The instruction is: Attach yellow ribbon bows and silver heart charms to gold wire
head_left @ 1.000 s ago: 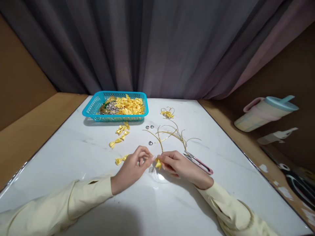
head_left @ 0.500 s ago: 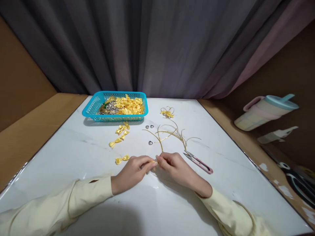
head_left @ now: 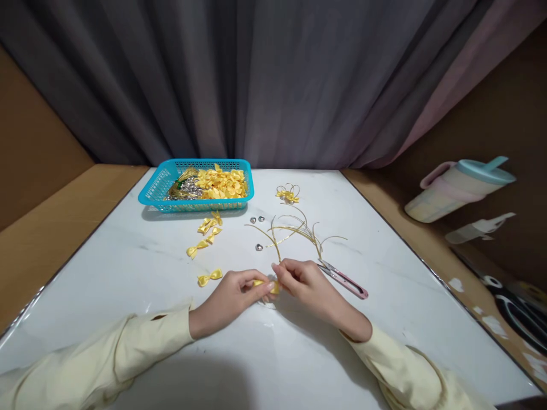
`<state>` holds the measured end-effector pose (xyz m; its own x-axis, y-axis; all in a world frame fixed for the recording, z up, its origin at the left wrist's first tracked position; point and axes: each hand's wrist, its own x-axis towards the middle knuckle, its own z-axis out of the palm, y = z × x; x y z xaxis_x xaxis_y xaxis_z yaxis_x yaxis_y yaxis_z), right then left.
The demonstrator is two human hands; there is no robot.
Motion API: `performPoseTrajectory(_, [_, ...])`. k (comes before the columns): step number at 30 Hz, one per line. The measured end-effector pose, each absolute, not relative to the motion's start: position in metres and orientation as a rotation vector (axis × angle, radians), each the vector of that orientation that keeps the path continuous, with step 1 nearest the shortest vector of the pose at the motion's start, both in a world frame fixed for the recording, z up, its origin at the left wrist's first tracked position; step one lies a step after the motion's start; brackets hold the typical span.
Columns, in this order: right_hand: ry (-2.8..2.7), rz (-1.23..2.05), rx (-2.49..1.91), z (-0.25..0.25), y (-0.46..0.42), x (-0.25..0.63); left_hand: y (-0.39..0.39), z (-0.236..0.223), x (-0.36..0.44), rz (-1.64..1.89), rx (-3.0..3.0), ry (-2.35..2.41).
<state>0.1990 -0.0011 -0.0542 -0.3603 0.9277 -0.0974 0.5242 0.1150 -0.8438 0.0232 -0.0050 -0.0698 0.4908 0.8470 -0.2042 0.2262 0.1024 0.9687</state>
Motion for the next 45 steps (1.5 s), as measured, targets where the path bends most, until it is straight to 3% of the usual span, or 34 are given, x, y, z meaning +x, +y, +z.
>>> performPoseTrajectory(5, [-1.985,1.136,-1.328,-0.055,0.000,0.202,-0.001,-0.073,0.021,0.560,1.357,0.927])
performPoseTrajectory(13, [-1.910,1.452,-1.152,-0.058,0.004,0.207,-0.003,-0.077,0.019,0.544,1.309,0.747])
performPoseTrajectory(26, [-1.135,1.863,-1.096,-0.062,0.006,0.197,-0.004,-0.074,0.020,0.591,0.968,0.693])
performPoseTrajectory(33, [-0.997,1.803,-1.214,-0.065,0.003,0.193,-0.001,-0.072,0.019,0.488,1.013,0.748])
performPoseTrajectory(41, [-0.847,1.572,-1.306,-0.059,0.038,0.253,-0.001,-0.069,0.019,0.426,1.065,0.816])
performPoseTrajectory(45, [-0.829,1.607,-1.295,-0.061,0.043,0.259,-0.001,-0.069,0.019,0.423,1.092,0.806])
